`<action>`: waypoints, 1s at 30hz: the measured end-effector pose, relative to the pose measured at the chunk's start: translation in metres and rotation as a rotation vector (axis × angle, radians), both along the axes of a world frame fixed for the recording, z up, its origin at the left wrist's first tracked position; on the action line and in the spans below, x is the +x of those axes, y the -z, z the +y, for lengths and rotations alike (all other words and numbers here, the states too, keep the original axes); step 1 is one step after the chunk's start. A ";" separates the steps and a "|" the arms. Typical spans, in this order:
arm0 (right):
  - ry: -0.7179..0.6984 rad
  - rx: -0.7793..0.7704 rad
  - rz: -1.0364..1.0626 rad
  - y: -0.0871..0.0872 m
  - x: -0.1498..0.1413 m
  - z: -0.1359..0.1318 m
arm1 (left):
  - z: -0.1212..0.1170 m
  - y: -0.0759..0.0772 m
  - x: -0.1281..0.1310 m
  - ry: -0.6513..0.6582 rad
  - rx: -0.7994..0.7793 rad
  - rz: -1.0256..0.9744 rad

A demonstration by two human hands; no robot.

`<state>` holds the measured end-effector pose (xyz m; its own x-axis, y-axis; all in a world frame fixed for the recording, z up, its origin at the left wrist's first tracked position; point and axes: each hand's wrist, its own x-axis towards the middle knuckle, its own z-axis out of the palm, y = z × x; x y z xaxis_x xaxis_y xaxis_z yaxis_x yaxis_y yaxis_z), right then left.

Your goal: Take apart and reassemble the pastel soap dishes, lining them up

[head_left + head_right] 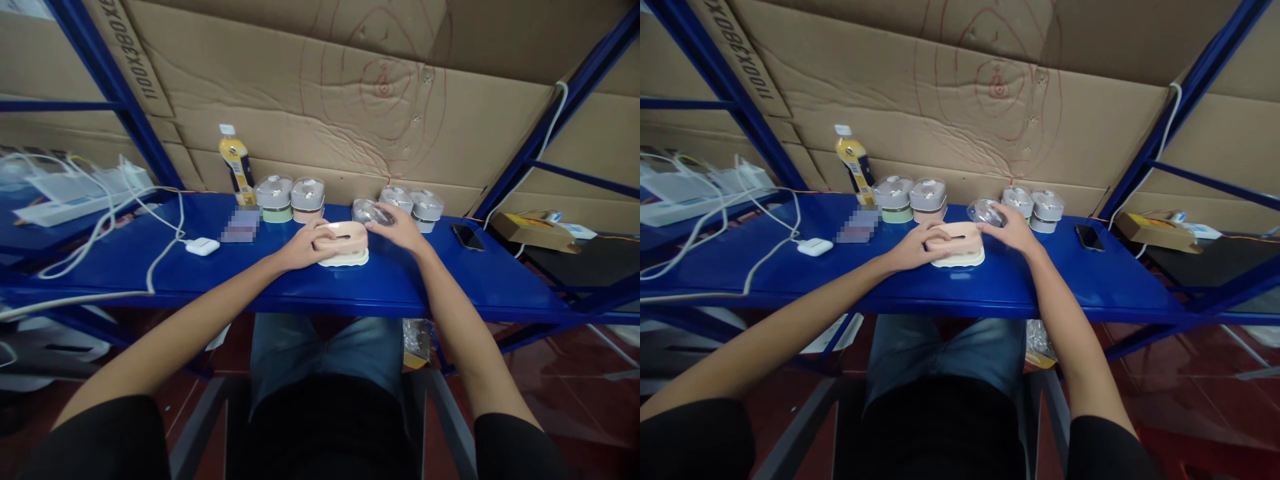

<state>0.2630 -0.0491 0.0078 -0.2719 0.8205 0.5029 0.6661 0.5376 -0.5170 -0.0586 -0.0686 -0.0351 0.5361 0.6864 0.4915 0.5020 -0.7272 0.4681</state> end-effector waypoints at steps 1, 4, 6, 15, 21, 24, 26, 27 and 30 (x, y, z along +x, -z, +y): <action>-0.076 0.013 -0.005 -0.001 -0.005 -0.003 | -0.002 0.001 0.004 0.012 -0.018 0.001; -0.252 0.000 -0.061 0.000 -0.022 -0.009 | -0.002 0.007 0.013 -0.010 -0.080 -0.050; -0.300 -0.002 -0.096 0.003 -0.034 -0.010 | 0.000 0.010 0.015 -0.028 -0.127 -0.100; -0.359 -0.022 -0.188 0.014 -0.047 -0.007 | -0.002 0.010 0.019 -0.061 -0.214 -0.081; -0.367 -0.036 -0.247 0.014 -0.048 -0.005 | -0.002 0.012 0.020 -0.052 -0.223 -0.048; -0.378 -0.032 -0.273 0.012 -0.049 -0.004 | 0.000 0.013 0.020 -0.040 -0.230 -0.059; -0.384 -0.040 -0.274 0.011 -0.049 -0.003 | 0.001 0.013 0.020 -0.039 -0.242 -0.080; -0.388 -0.046 -0.272 0.010 -0.049 -0.003 | 0.002 0.014 0.020 -0.044 -0.253 -0.092; -0.395 -0.062 -0.261 0.008 -0.049 -0.001 | 0.004 0.015 0.020 -0.072 -0.292 -0.115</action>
